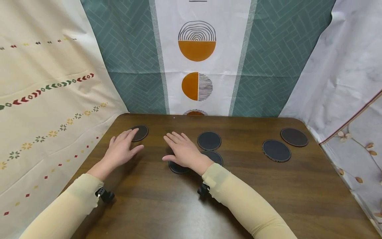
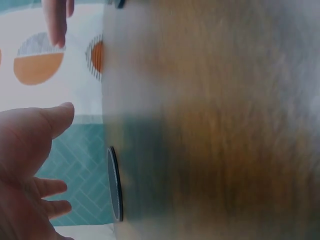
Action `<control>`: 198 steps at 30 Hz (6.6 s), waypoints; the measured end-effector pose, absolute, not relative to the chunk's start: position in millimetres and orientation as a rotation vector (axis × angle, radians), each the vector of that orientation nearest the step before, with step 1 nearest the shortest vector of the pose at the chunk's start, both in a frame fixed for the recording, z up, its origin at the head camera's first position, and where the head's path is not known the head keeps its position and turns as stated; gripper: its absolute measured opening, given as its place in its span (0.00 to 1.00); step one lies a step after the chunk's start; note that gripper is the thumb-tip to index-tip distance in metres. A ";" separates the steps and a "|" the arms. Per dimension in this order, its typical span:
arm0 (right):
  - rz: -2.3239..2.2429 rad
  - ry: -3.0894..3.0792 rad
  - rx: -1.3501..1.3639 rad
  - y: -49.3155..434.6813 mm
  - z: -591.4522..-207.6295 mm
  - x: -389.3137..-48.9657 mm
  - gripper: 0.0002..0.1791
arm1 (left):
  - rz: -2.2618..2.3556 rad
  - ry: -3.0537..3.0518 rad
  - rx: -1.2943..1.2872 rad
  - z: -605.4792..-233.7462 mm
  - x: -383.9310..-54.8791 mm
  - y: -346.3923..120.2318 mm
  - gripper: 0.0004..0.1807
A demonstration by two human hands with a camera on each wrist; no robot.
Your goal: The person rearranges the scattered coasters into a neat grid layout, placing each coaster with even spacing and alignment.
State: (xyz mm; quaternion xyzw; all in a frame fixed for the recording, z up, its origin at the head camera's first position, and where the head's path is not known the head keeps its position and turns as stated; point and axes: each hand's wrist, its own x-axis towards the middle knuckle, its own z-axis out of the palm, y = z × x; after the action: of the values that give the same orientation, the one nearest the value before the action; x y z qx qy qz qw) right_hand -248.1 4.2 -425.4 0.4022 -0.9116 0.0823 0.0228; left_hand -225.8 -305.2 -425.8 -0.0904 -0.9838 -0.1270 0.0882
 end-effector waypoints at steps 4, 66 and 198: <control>0.229 -2.809 1.249 0.2 -427.7 -248.4 0.50 | -0.377 -2.933 -0.246 -427.3 -234.9 -310.9 0.46; 0.241 -2.829 1.246 -21.1 -434.4 -242.5 0.49 | -0.472 -3.110 -0.005 -449.3 -292.4 -336.0 0.53; 0.436 -2.891 0.753 184.8 -434.1 -229.0 0.50 | -0.372 -3.131 -0.749 -438.0 -321.9 -191.3 0.51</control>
State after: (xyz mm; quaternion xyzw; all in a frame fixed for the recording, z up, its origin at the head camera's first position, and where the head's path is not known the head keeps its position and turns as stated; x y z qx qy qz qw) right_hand -229.0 184.8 -434.1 0.2488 -0.9558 0.1440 0.0612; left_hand -321.9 -191.3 -438.0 -0.2308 -0.9650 -0.1145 -0.0493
